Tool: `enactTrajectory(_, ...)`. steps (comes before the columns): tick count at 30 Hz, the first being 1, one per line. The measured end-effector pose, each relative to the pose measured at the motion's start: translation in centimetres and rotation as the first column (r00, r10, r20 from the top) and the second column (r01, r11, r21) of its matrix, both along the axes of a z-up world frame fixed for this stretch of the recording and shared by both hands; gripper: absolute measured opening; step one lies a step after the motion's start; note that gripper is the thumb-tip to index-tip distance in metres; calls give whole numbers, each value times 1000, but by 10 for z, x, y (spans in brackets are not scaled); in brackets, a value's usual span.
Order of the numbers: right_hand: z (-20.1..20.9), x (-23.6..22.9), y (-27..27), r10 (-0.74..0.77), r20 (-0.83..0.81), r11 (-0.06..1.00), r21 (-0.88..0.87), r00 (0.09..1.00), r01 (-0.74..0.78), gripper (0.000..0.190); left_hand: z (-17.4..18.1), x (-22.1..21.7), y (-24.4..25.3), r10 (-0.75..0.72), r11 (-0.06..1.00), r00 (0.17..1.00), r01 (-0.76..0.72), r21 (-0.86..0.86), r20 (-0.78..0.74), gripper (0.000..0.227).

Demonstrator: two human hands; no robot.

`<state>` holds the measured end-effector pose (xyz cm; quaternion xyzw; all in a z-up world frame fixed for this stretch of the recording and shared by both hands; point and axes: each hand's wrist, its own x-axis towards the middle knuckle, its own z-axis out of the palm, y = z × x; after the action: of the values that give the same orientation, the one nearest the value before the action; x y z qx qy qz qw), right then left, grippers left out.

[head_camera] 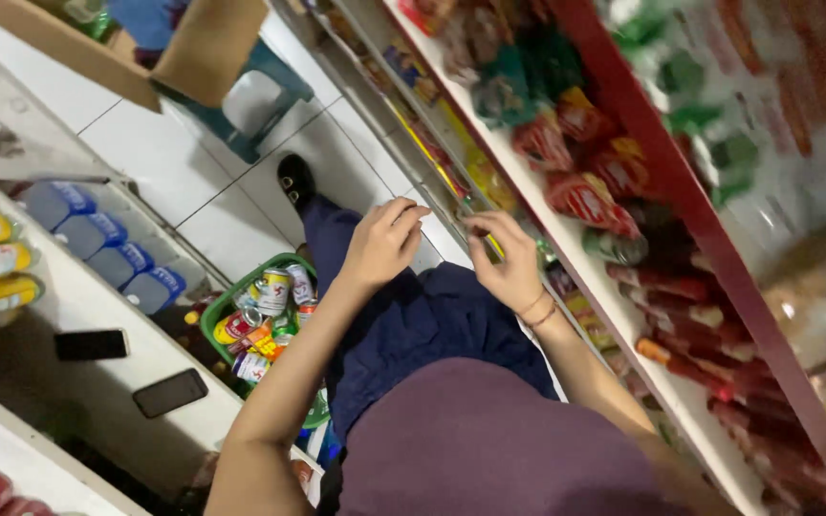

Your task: Stocking and organizing beverage and snack products on shelves, including wiping items and scanning barcodes.

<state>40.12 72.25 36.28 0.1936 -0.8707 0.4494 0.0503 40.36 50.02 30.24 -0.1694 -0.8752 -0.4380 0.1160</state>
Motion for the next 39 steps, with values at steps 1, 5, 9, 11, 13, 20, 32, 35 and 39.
enactTrajectory(1, -8, -24, -28, 56, 62, 998, -12, 997, -55, 24, -3, -13, -31, 57, 998, 998, -56, -30, 5, 27)
enactTrajectory(5, -52, -103, -144, 192, 215, 981, -27, 958, -191, 23, -16, -76, -164, 249, 964, 968, -244, -103, 32, 22)
enactTrajectory(9, -87, -184, -262, 291, 257, 951, 24, 922, -307, 23, -47, -164, -304, 419, 904, 907, -412, -113, 50, 24)
enactTrajectory(11, -110, -219, -312, 348, 310, 921, 62, 885, -384, 23, -75, -210, -364, 544, 834, 830, -520, -186, 119, 22)
enactTrajectory(13, -113, -249, -364, 376, 328, 902, 83, 866, -424, 23, -125, -263, -419, 585, 803, 785, -528, -275, 203, 28)
enactTrajectory(20, -156, -345, -498, 456, 295, 844, 157, 840, -513, 22, -448, -410, -539, 663, 631, 361, -741, -230, 656, 53)
enactTrajectory(32, -226, -389, -524, 374, 437, 888, 86, 818, -452, 24, -483, -458, -579, 172, -625, -261, -774, -100, 950, 60)
enactTrajectory(35, -229, -389, -524, 378, 407, 887, 98, 832, -451, 23, -451, -459, -573, 126, -705, -310, -697, -136, 942, 58)
enactTrajectory(39, -224, -391, -530, 343, 464, 904, 75, 817, -421, 22, -429, -453, -566, 71, -791, -363, -588, -169, 929, 57)
